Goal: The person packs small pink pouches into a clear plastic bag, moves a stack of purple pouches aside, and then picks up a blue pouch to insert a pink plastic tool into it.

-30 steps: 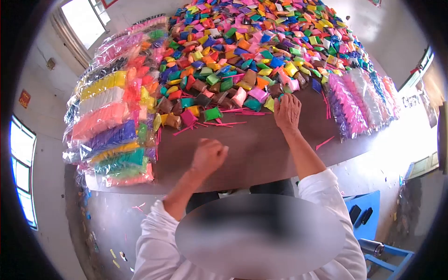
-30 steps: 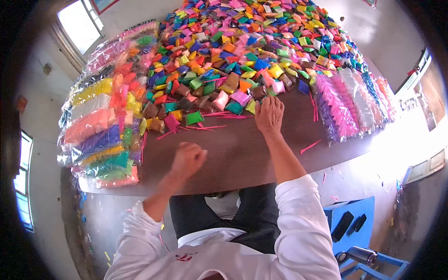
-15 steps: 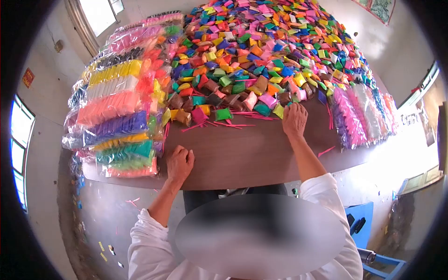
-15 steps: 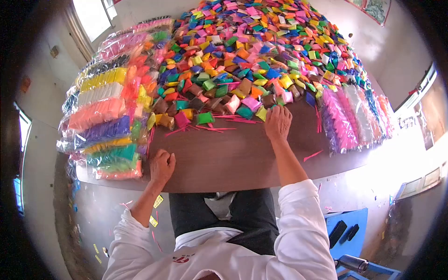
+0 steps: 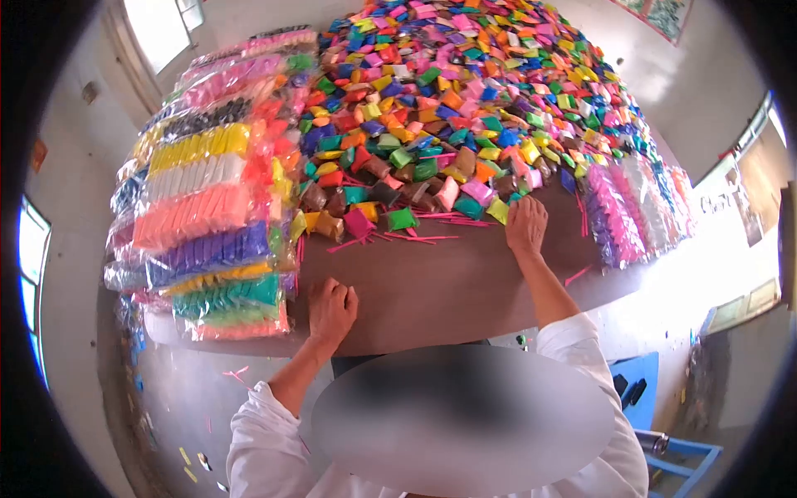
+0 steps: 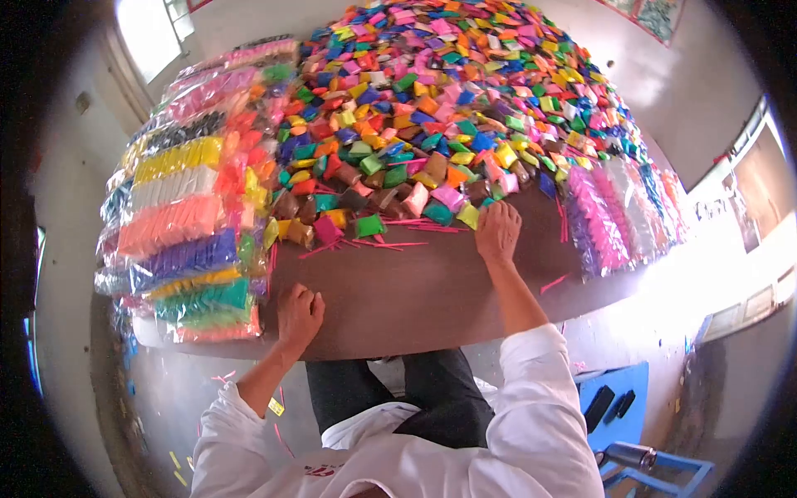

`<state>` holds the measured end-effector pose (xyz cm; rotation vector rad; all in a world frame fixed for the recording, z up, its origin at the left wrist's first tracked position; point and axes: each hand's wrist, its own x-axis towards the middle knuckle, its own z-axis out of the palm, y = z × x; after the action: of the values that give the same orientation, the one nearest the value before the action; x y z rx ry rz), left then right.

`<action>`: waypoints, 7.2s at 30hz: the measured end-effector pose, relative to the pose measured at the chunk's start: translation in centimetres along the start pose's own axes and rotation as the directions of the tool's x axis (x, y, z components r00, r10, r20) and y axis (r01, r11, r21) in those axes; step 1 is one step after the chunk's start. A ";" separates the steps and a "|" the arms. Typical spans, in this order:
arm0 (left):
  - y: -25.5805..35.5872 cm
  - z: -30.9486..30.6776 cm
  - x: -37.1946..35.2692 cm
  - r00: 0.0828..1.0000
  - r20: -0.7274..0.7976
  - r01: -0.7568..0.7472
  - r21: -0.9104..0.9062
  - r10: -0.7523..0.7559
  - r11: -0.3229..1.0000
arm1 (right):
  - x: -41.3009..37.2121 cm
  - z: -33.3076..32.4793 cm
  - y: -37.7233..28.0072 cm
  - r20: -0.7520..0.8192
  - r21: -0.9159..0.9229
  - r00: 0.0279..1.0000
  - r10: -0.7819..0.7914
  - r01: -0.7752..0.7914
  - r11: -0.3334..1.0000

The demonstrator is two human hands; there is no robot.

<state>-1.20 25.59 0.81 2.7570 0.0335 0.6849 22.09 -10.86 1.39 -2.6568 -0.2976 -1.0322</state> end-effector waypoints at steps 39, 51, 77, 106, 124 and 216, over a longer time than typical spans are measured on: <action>0.5 0.3 -0.2 0.988 0.084 0.121 0.079 -0.128 0.990 | 8.1 2.6 15.5 -0.095 0.027 0.884 0.458 -0.458 0.889; 0.8 -0.2 -0.1 0.990 0.085 0.107 0.029 -0.109 0.994 | 0.9 -6.3 -2.0 0.759 0.530 0.644 -0.095 -0.696 -0.484; 0.4 0.2 -0.4 0.993 -0.005 0.115 0.046 -0.115 0.992 | -4.3 -2.4 -14.8 0.787 0.491 0.585 -0.196 -0.787 -0.373; 16.0 5.8 0.0 0.995 0.097 0.082 -0.651 -0.024 0.754 | -3.6 -6.0 -12.1 0.784 0.425 0.617 -0.076 -0.621 -0.659; 16.0 4.8 0.1 0.993 0.113 0.029 -0.551 0.041 0.834 | -6.8 -3.6 -12.2 0.726 0.660 0.673 0.142 -0.624 -0.418; 15.0 4.9 -0.5 0.996 0.085 0.037 -0.661 0.026 0.749 | -6.5 -7.2 -8.4 0.741 0.670 0.671 -0.022 -0.738 0.080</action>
<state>-0.17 9.85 0.85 2.0825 -0.1884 0.4478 10.47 -5.86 3.52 -1.4640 -0.1919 0.3131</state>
